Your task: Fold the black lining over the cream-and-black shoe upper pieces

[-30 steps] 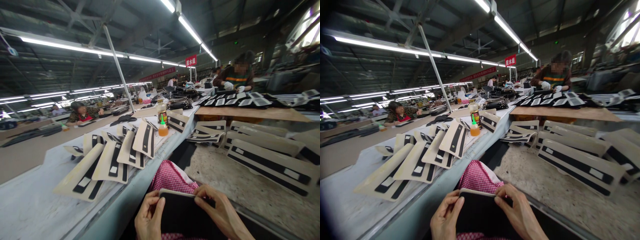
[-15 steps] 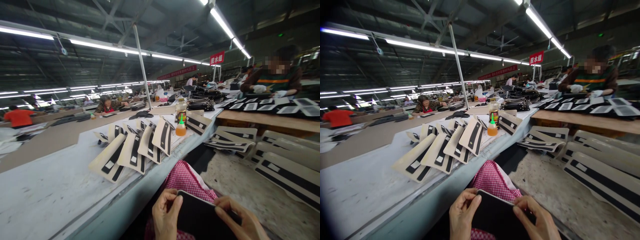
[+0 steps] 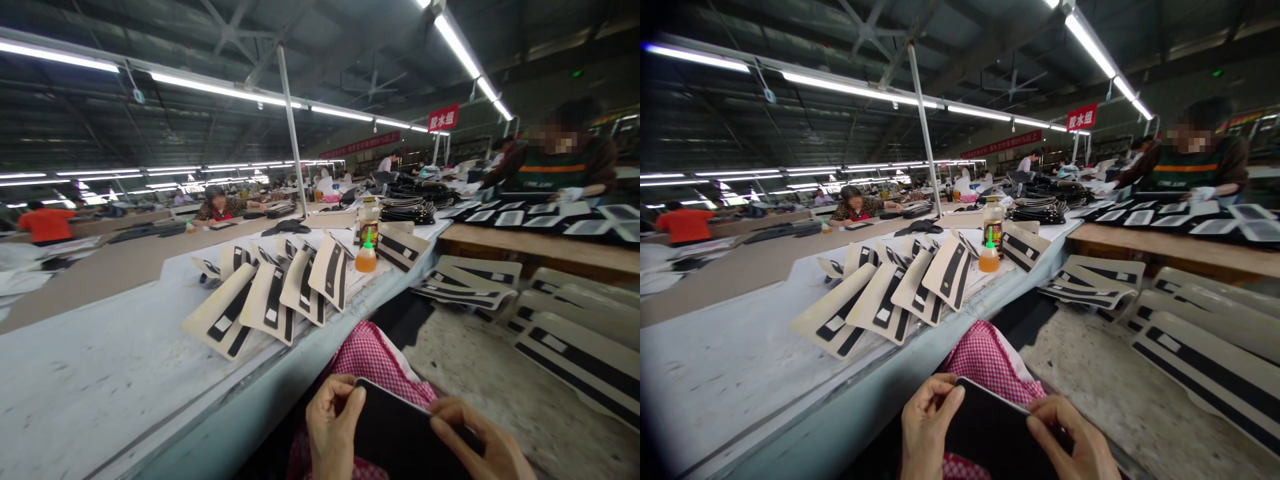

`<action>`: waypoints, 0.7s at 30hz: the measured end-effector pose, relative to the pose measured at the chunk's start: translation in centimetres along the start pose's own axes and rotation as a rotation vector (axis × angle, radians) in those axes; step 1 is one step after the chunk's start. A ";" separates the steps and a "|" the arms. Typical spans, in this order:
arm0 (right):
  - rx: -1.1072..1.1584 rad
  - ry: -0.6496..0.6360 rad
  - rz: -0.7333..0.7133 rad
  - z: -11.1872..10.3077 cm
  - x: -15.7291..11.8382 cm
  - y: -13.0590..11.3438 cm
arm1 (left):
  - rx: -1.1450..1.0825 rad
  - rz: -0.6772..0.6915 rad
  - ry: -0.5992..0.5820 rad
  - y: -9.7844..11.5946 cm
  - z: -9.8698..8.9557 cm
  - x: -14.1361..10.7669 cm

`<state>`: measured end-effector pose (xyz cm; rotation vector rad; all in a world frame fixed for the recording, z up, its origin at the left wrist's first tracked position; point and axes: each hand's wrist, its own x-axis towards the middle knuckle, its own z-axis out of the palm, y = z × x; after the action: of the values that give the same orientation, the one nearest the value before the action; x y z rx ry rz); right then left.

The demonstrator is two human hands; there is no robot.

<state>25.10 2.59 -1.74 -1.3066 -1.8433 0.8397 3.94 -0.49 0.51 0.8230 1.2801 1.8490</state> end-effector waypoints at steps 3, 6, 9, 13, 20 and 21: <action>0.023 0.038 0.000 0.1 -0.1 -0.5 | -0.002 -0.028 0.003 -0.4 -0.1 0.2; 0.071 0.054 -0.021 0.3 0.0 -0.8 | 0.014 -0.065 0.005 -0.9 -0.3 0.7; 0.081 0.021 -0.036 0.3 0.1 -1.0 | 0.036 -0.108 0.000 -1.3 -0.6 1.2; 0.086 0.012 -0.032 0.2 0.1 -1.1 | 0.037 -0.147 0.009 -1.5 -0.6 1.7; 0.082 -0.010 -0.043 0.3 0.3 -0.9 | 0.019 -0.158 0.008 -1.6 -0.6 1.8; 0.083 -0.010 -0.042 0.3 0.3 -0.9 | 0.016 -0.155 0.009 -1.6 -0.6 1.7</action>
<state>24.31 2.59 -1.12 -1.2105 -1.8176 0.8918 2.87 1.07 -1.00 0.7038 1.3277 1.7242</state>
